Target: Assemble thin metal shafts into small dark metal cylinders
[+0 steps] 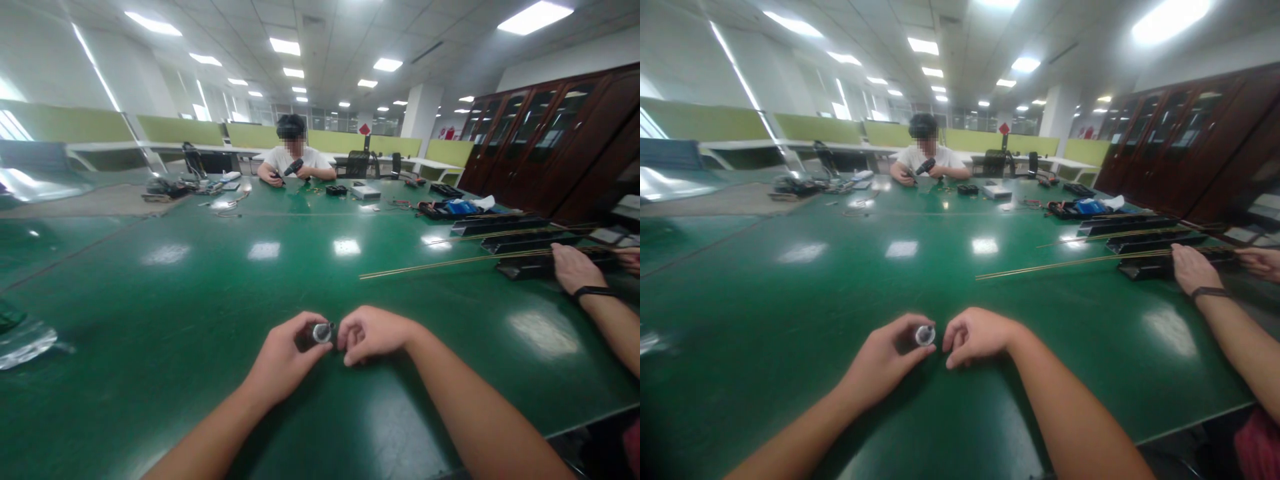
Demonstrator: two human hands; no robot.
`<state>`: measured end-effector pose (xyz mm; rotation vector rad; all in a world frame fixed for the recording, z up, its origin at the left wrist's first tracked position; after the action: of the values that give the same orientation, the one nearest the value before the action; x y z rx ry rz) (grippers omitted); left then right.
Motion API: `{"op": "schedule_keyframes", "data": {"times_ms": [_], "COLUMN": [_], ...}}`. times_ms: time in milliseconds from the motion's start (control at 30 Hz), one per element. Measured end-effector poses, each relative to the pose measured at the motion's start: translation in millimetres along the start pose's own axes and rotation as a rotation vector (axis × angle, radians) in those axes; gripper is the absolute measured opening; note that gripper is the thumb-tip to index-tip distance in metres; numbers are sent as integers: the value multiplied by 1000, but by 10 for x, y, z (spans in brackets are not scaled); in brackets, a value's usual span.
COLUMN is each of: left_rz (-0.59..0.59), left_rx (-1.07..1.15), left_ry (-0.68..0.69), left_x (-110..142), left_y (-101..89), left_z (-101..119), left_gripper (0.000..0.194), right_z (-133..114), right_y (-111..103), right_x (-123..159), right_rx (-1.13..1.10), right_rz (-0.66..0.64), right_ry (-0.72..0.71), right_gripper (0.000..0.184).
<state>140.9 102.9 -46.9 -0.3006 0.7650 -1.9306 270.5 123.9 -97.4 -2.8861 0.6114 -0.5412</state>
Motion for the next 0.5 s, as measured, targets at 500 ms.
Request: {"op": "schedule_keyframes", "data": {"times_ms": [500], "left_rz": [-6], "left_rx": [-104], "left_ry": [78], "left_x": [-15], "left_y": [-9], "left_z": [-14], "left_gripper": [29], "right_z": [-450], "right_y": [-142], "right_x": [187], "right_rx": [496], "right_rz": [476], "right_ry": [-188], "right_gripper": [27]}}
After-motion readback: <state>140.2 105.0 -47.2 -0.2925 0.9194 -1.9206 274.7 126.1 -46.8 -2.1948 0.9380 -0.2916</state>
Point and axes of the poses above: each hand's wrist, its own x-axis away from the middle knuckle, its own y-axis out of the palm, z = x × y, the point moved 9 cm from there along -x, towards the middle knuckle, and after that the axes turned 12 degrees about -z, right-handed, at the moved point
